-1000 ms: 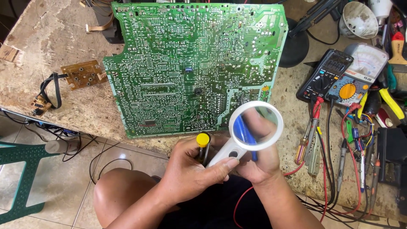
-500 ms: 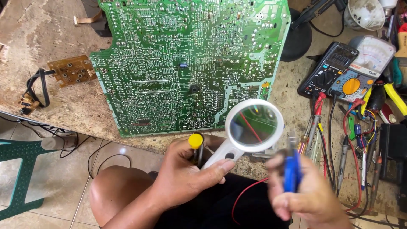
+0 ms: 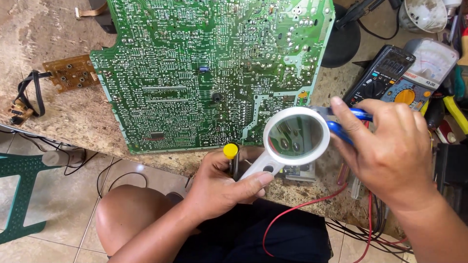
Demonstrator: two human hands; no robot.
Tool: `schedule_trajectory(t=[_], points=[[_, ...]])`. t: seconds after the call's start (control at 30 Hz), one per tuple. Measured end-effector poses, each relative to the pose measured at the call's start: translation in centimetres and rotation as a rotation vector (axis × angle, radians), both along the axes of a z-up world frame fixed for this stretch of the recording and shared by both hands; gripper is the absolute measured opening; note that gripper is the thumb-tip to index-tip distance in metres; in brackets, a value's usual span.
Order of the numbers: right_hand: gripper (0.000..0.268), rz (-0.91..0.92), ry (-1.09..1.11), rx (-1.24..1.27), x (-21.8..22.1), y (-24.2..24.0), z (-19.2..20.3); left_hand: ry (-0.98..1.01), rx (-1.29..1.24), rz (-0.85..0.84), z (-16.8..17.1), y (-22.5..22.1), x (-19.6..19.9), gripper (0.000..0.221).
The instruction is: Repairing a large circuit board by soldering components, testing circuits with a multimeter, and inspecting work with a magnifying glass.
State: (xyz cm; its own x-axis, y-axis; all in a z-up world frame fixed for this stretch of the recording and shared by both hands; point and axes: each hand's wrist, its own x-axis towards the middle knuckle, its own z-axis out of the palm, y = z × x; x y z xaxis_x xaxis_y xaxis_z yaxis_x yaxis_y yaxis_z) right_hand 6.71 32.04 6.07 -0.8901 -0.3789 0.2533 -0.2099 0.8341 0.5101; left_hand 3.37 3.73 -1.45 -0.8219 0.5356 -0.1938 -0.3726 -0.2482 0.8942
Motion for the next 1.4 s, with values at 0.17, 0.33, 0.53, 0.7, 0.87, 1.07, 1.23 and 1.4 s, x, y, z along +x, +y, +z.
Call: schedule_trajectory(t=[0.17,0.33,0.53,0.7,0.87,1.07,1.23,1.4], points=[[0.046,0.139,0.098,-0.049,-1.3,-1.0,-0.3,-0.006,0.002,0.004,-0.2,-0.1,0.1,0.038],[0.034,0.243,0.122,-0.033,-2.7,-1.9,0.4,0.048,0.017,0.037,-0.3,-0.2,0.1,0.039],[0.029,0.265,0.102,0.046,-4.4,-2.1,1.3,-0.035,-0.041,0.025,0.0,-0.2,-0.2,0.037],[0.027,0.265,0.103,0.073,-4.7,-2.3,1.6,-0.035,-0.015,0.026,-0.1,-0.2,-0.2,0.036],[0.029,0.243,0.103,0.104,-4.5,-2.3,1.7,-0.039,-0.004,0.009,-0.1,-0.2,-0.3,0.04],[0.027,0.255,0.098,0.124,-4.8,-2.1,1.8,-0.071,0.007,0.004,-0.1,-0.2,-0.3,0.041],[0.021,0.309,0.133,0.152,-4.9,-1.9,1.8,-0.057,-0.034,-0.004,0.0,-0.2,-0.4,0.04],[0.03,0.295,0.131,0.138,-4.9,-1.7,1.8,-0.053,-0.044,-0.006,-0.1,-0.2,-0.4,0.041]])
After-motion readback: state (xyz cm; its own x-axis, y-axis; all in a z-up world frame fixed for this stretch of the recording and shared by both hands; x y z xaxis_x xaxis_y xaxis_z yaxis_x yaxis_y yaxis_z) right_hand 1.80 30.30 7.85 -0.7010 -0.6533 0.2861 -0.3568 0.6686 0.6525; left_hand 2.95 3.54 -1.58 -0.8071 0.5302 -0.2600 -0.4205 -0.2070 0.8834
